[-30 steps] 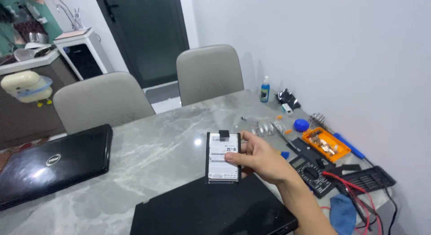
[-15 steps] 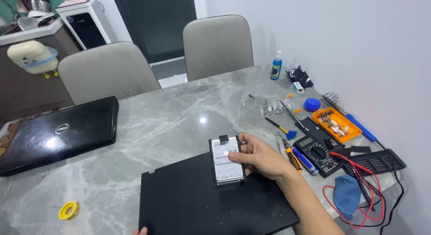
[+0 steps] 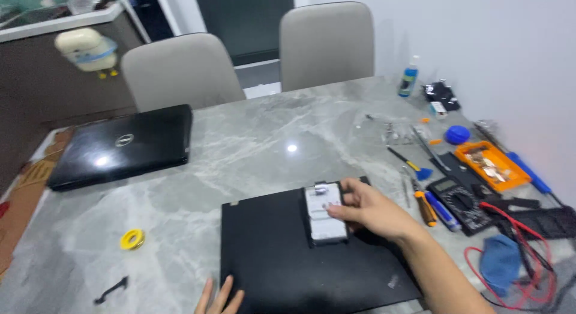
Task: Disassembling a laptop by removing the battery, unscrewing the bottom panel, and removing the keyboard
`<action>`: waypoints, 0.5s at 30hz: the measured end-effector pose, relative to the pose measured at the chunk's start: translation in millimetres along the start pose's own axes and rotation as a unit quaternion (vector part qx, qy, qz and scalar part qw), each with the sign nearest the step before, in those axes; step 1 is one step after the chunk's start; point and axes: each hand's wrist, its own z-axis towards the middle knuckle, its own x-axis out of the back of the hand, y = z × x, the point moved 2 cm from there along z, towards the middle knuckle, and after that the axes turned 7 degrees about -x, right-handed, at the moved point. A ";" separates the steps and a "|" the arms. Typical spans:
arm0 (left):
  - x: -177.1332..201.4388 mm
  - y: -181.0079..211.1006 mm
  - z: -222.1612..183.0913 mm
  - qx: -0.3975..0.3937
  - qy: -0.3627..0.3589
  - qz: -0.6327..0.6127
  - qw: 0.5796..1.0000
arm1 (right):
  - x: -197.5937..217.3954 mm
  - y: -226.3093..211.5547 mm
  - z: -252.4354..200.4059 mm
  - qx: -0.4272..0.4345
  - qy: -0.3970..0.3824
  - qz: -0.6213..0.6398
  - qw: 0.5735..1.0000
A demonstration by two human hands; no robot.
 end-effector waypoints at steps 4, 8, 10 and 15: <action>71.4 28.4 76.3 0.171 0.030 -0.103 0.979 | -35.1 6.6 -23.8 0.012 -0.062 0.056 0.996; 116.8 62.9 142.6 0.409 0.035 -0.539 0.735 | -86.2 30.6 -32.0 0.069 -0.118 0.121 0.983; 129.1 46.3 148.0 0.444 0.039 -0.537 0.716 | -90.4 35.5 -31.2 0.080 -0.085 0.148 0.982; 190.8 -79.5 131.3 0.595 -0.024 -0.175 0.784 | -19.4 26.7 -66.0 -0.054 0.058 -0.001 0.997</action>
